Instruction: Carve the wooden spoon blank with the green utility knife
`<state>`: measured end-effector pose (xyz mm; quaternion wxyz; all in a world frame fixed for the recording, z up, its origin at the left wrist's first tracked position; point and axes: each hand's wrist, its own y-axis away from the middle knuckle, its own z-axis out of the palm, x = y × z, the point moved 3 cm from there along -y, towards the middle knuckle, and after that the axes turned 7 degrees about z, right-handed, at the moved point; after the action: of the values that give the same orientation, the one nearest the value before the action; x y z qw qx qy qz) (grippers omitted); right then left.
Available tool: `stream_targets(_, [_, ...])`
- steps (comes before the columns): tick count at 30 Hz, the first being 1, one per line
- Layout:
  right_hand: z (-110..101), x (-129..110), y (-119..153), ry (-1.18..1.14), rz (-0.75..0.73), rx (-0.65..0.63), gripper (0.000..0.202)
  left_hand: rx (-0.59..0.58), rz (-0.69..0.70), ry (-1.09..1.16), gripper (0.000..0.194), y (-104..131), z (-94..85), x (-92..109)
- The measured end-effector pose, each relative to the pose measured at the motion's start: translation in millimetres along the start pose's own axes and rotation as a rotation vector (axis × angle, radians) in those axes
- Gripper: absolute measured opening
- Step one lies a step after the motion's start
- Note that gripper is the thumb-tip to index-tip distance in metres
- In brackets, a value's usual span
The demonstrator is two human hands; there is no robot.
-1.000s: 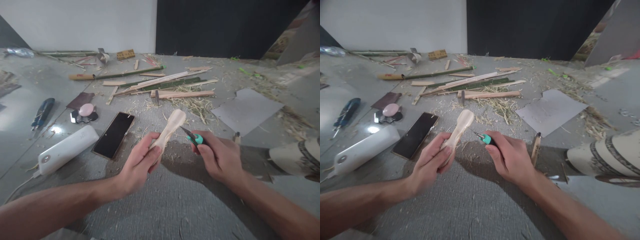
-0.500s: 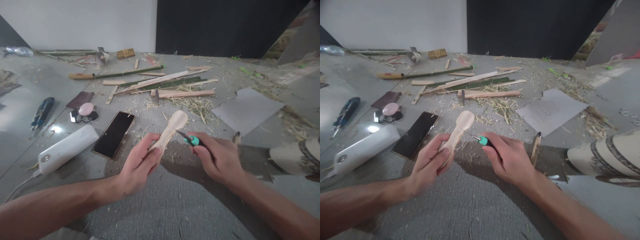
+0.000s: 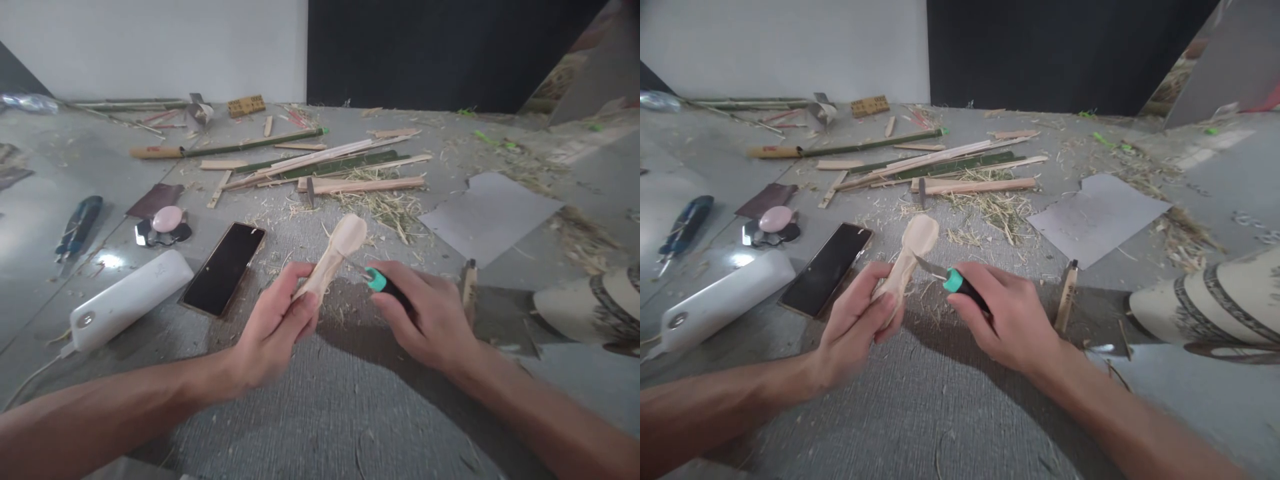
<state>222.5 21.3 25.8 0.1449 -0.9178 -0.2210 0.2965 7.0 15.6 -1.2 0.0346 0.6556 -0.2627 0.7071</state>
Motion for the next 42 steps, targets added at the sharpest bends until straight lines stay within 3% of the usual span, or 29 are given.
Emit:
stream_targets(4, [3,-2,1,0.292,-0.11,0.076,0.024,0.055,-0.066,-0.113,0.013,-1,-2.1,1])
stream_targets(9, [5,-6,0,0.386,-0.212,0.02,0.02,0.071,-0.097,-0.152,0.018,-1,-3.4,0])
stream_targets(16, [3,-4,1,0.352,-0.197,0.047,0.021,0.067,-0.113,-0.145,0.016,-2,-2.5,1])
stream_targets(30, [-7,9,5,0.137,-0.021,0.206,0.021,0.071,-0.135,-0.11,0.018,-3,-3.1,2])
stream_targets(36, [-2,12,7,-0.026,-0.002,0.051,0.015,0.054,-0.108,-0.063,0.018,-2,-2.6,1])
stream_targets(42, [-4,8,4,0.033,-0.061,0.053,0.017,0.008,-0.038,0.052,0.016,0,-0.1,2])
